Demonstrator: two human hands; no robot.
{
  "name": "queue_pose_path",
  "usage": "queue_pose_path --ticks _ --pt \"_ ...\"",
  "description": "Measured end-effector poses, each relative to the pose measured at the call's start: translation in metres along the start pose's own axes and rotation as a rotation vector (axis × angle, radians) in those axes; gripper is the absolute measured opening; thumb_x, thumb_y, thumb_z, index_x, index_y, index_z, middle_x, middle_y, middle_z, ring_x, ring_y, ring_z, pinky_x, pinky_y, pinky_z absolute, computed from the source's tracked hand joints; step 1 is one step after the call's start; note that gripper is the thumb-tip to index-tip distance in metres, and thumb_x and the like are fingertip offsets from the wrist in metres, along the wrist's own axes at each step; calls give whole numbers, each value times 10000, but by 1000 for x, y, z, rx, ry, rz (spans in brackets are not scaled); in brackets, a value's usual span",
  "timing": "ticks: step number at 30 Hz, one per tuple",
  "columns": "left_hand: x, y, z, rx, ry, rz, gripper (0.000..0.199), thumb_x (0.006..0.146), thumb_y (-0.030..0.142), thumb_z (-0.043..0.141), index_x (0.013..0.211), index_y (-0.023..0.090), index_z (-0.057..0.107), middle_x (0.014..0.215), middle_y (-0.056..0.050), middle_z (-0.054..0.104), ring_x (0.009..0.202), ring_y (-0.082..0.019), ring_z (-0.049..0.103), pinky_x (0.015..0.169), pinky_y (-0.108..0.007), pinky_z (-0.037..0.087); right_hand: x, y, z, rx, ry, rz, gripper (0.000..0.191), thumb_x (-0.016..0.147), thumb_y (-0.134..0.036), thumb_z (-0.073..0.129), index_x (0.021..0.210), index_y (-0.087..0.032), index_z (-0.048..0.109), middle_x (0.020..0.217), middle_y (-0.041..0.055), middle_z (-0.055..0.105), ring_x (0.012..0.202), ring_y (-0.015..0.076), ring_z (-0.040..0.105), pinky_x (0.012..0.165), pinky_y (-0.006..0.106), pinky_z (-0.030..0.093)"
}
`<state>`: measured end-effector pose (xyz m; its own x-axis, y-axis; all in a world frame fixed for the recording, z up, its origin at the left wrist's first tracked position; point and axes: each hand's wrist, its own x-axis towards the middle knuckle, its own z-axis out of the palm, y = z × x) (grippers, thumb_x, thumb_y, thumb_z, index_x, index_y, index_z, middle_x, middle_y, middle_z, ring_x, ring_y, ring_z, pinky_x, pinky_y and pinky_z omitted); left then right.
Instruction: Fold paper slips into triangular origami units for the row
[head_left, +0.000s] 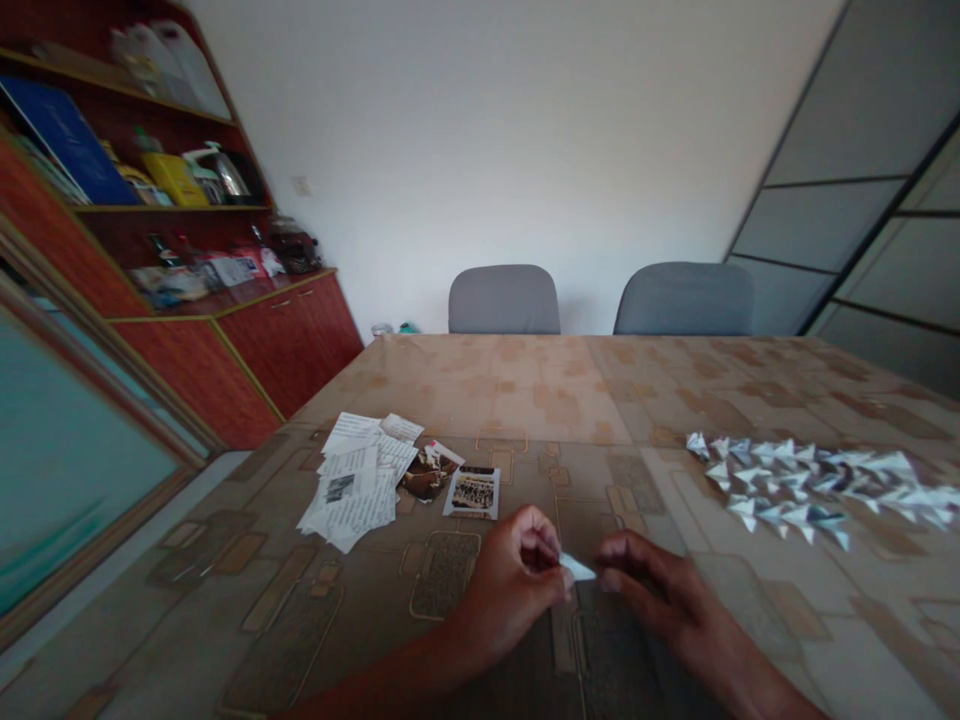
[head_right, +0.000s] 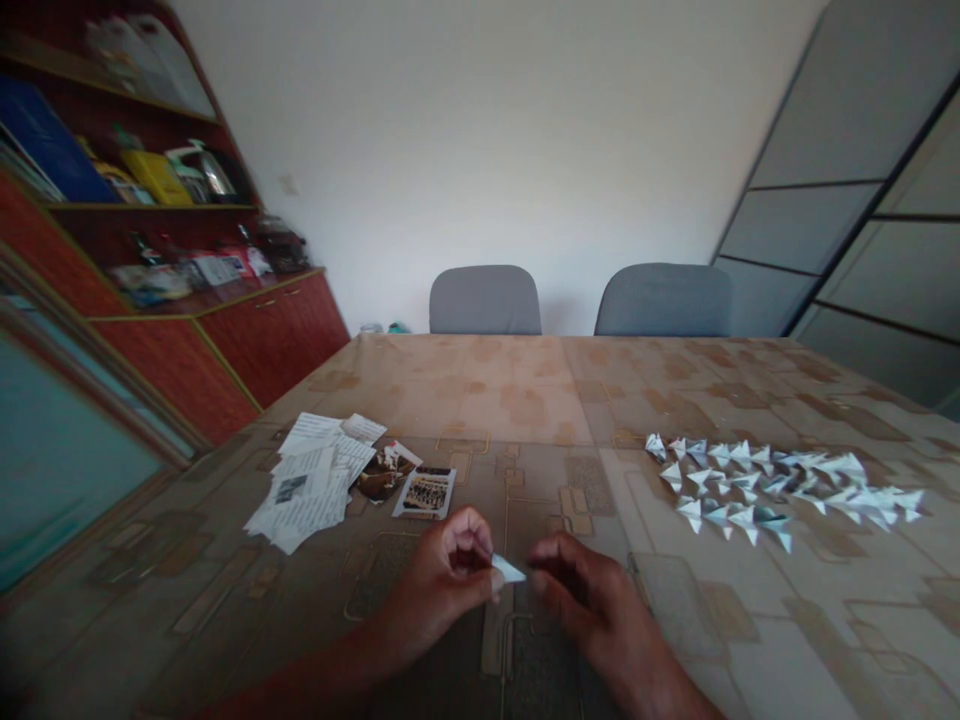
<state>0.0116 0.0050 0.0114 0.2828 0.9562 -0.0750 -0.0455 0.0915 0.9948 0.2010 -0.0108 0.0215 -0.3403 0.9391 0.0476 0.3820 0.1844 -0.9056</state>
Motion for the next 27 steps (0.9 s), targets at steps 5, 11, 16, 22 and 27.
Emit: queue_pose_path --ticks 5,11,16,22,27 --pt "-4 -1 4 79 10 53 161 633 105 615 711 177 494 629 36 539 580 -113 536 550 -205 396 -3 1 7 -178 63 -43 196 882 -322 538 733 -202 586 686 -6 597 642 152 567 589 230 439" --pt "0 0 4 -130 -4 105 174 696 191 668 812 159 543 783 -6 585 733 -151 588 688 -262 465 -1 6 7 50 153 -10 327 888 -474 525 710 -201 559 616 -25 534 571 136 515 522 209 420" --pt "-1 -2 3 -30 41 143 125 691 151 659 770 151 562 731 -5 584 699 -147 560 663 -252 427 -1 8 15 97 131 65 401 853 -569 525 711 -195 557 633 -24 501 593 139 487 547 218 408" --pt "-2 -5 1 -49 -13 164 118 693 136 634 793 154 573 721 7 574 682 -142 554 647 -243 411 -1 11 20 9 94 49 370 892 -520 464 724 -197 534 665 -13 498 635 157 490 579 235 419" --pt "3 -14 1 -78 -22 116 208 733 239 678 905 144 607 753 -11 618 712 -164 598 672 -265 445 2 17 20 -12 145 46 361 883 -501 462 711 -192 534 650 -17 484 615 156 483 571 243 416"
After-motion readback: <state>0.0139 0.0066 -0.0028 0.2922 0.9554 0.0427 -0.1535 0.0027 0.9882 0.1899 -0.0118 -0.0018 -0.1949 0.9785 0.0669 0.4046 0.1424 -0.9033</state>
